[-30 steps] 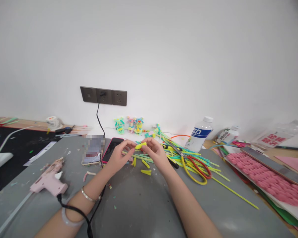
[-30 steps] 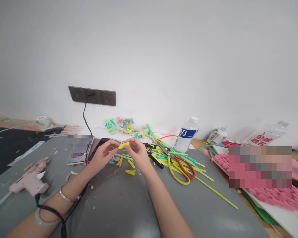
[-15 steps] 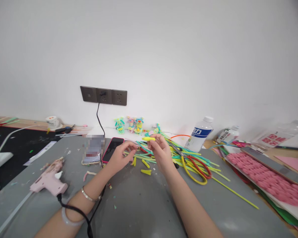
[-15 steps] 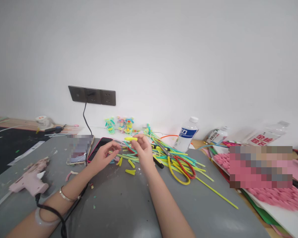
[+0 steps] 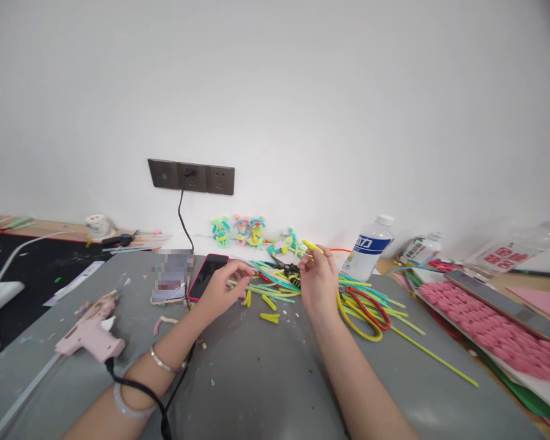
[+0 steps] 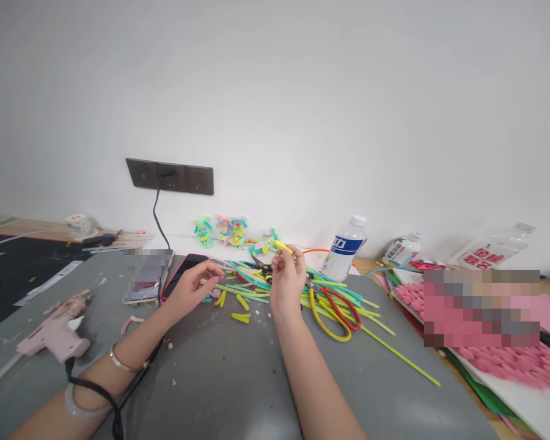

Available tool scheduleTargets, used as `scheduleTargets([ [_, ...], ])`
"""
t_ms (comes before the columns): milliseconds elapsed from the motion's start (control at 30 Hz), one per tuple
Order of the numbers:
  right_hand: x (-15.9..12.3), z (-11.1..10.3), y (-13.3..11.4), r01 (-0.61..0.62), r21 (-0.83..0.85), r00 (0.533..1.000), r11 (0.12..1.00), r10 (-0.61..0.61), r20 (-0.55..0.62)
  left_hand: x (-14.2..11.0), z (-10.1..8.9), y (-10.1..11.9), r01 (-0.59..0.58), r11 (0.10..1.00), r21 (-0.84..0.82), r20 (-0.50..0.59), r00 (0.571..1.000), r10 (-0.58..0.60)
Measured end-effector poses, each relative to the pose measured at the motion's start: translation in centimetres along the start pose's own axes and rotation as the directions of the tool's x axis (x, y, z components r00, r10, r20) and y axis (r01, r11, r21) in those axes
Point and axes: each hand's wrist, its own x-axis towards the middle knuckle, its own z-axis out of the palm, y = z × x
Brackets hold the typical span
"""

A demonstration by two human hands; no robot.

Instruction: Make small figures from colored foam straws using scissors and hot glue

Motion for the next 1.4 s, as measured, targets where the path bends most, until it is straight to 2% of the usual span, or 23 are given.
scheduleTargets([
  [233, 1.3, -1.1, -0.6, 0.134, -0.068, 0.983, 0.989, -0.141, -0.116, 0.0, 0.0, 0.0, -0.005, 1.0, -0.004, -0.004, 1.0, 0.005],
  [333, 2.0, -1.7, -0.7, 0.156, -0.103, 0.979, 0.982, -0.168, -0.118, 0.0, 0.0, 0.0, -0.001, 1.0, -0.006, -0.005, 1.0, 0.001],
  [467, 2.1, -1.8, -0.3, 0.123, -0.147, 0.991, 0.981, -0.13, -0.039, 0.0, 0.0, 0.0, 0.009, 1.0, -0.012, -0.003, 1.0, -0.009],
  [567, 1.1, -1.1, 0.3, 0.021, -0.212, 0.991, 0.977, 0.007, 0.132, 0.0, 0.0, 0.0, 0.018, 1.0, -0.016, 0.0, 1.0, -0.018],
  [667, -0.3, -0.2, 0.7, -0.073, -0.295, 0.932, 0.953, 0.171, 0.32, 0.0, 0.0, -0.2, 0.022, 1.0, -0.018, -0.005, 1.0, -0.023],
  [767, -1.4, 0.4, 0.6, -0.102, -0.356, 0.857, 0.929, 0.264, 0.442, 0.1, 0.0, -0.6, 0.018, 0.999, -0.03, -0.033, 0.999, -0.019],
  [900, -1.8, 0.4, 0.3, -0.013, -0.439, 0.745, 0.898, 0.302, 0.595, 0.2, 0.0, -1.0, 0.007, 0.994, -0.106, -0.12, 0.993, -0.02],
  [967, -1.8, 0.3, 0.3, 0.053, -0.462, 0.709, 0.885, 0.292, 0.642, 0.3, -0.1, -1.0, -0.004, 0.993, -0.12, -0.151, 0.988, -0.015],
  [1033, -1.8, 0.3, 0.5, 0.108, -0.477, 0.691, 0.872, 0.279, 0.667, 0.3, -0.1, -0.9, 0.005, 0.994, -0.111, -0.143, 0.989, -0.021],
  [1200, -2.0, 0.3, 0.9, 0.21, -0.489, 0.666, 0.847, 0.242, 0.705, 0.1, 0.1, -0.5, 0.074, 0.993, -0.095, -0.029, 0.997, -0.077],
  [1400, -2.2, 0.5, 0.7, 0.238, -0.497, 0.659, 0.834, 0.237, 0.713, 0.1, 0.3, -0.6, 0.033, 0.998, -0.055, 0.012, 0.999, -0.033],
])
